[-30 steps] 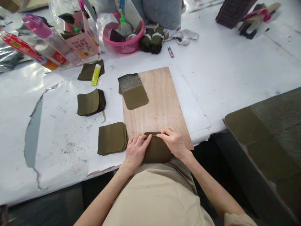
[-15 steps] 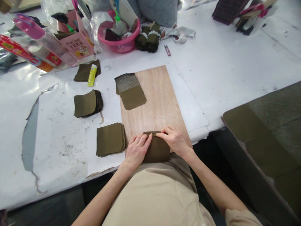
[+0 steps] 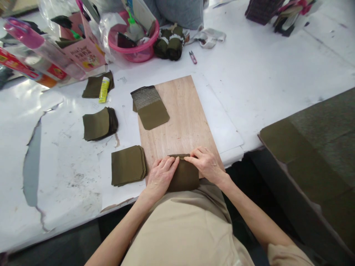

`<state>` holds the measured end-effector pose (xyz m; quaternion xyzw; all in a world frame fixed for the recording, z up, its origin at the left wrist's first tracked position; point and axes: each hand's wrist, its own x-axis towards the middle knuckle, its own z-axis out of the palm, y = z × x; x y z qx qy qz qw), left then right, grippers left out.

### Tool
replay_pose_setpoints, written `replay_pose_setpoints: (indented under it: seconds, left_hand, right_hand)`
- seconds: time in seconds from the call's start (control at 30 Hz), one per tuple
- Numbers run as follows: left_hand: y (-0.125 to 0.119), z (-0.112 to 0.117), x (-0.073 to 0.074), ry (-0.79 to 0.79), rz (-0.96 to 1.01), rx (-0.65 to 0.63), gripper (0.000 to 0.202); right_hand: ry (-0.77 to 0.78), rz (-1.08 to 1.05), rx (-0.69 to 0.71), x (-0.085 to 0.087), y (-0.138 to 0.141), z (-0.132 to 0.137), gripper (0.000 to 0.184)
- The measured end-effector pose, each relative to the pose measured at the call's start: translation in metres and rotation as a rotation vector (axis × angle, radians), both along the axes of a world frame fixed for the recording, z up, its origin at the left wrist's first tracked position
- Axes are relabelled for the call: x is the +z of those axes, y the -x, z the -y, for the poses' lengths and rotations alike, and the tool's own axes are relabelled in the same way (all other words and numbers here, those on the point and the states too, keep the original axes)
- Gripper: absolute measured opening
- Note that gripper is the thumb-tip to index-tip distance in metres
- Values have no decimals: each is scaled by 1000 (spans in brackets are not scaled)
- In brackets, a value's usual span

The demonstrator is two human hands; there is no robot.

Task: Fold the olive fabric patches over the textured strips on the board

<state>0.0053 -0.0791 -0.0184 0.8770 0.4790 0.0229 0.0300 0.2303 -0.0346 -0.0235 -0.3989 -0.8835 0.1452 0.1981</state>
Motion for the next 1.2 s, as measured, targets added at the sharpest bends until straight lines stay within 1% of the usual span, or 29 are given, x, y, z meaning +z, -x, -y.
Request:
replay_pose_setpoints:
  seconds: [0.17,0.33,0.57,0.7,0.83,1.03,1.2]
  left_hand:
    - [2,-4,3,36,16,-11,47]
    - [3,-7,5,45,20,-22,48]
    - [6,-3,4,56,35,-49,47]
    - [3,-1,3,3,-27,-76,45]
    - [-3,-1,2,-74,-61,-72,40]
    - [-3,2,-4,-198,-4,-36,28]
    - [-4,5,-7,-232,56,-5,25]
  right_hand:
    - [-14,13,8,0,-1,0,22]
    - [-19,45,35,-1,-1,0,26]
    - [7,44,22,-1,0,-1,26]
    - [18,23,5,-2,0,-1,24]
    - [18,14,2,-2,0,-1,23]
    - [31,14,4,-1,0,-1,23]
    - [8,38,23,-1,-1,0,26]
